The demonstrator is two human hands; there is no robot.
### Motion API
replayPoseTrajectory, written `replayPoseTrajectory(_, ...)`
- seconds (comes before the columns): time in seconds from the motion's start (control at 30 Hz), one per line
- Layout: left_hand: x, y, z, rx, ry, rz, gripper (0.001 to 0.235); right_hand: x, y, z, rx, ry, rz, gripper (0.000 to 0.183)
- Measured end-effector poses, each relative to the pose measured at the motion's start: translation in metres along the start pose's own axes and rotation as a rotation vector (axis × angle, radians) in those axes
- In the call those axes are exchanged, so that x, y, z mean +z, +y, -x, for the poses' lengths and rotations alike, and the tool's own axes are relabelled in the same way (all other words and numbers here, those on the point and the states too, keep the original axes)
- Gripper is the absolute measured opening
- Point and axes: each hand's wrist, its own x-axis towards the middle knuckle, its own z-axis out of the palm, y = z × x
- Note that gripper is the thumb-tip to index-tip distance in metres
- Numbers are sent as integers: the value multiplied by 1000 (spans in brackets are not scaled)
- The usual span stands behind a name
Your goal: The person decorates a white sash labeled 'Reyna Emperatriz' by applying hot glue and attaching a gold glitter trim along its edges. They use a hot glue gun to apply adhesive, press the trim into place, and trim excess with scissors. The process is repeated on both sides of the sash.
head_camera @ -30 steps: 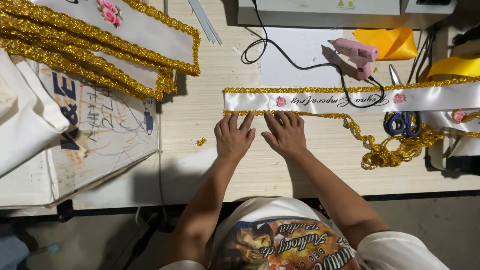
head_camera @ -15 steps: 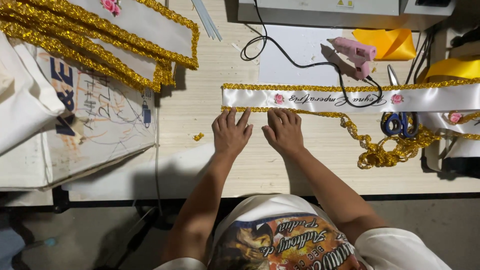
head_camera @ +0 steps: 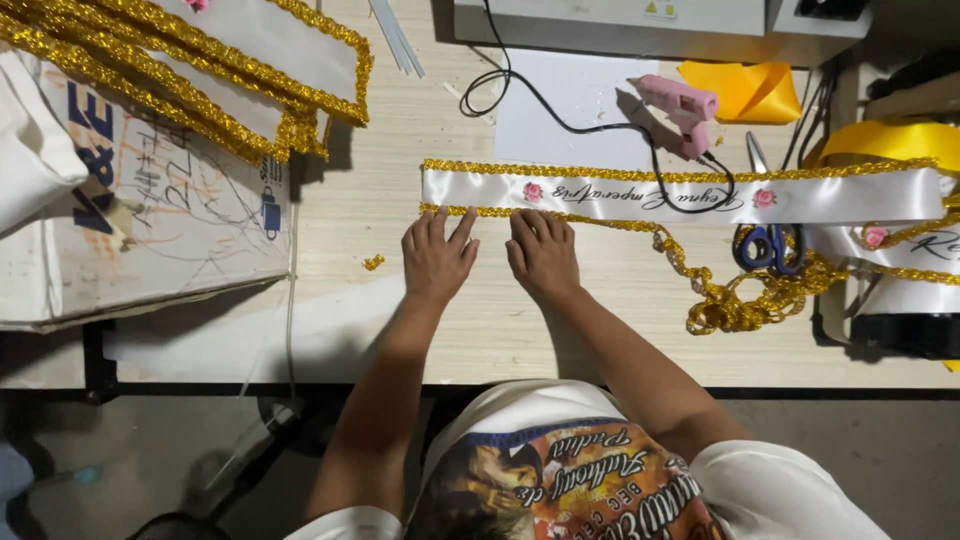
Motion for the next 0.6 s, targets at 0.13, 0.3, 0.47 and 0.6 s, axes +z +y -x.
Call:
replayPoseTrajectory(0.13,0,2,-1,-8,-26,-41,53,1,4,2,-10,7,-74,50)
replayPoseTrajectory(0.3,-3,3,-4,-50,-93,-18,52,-6,1,-1,-26,16,-90,43)
replayPoseTrajectory(0.47,-6,-8,-9,-88,-162,80,41,-7,28,-2,227,92,-424,23)
replayPoseTrajectory(0.6,-9,-15,-12,-74,-148,145,37,-40,62,1,170,164,-371,23)
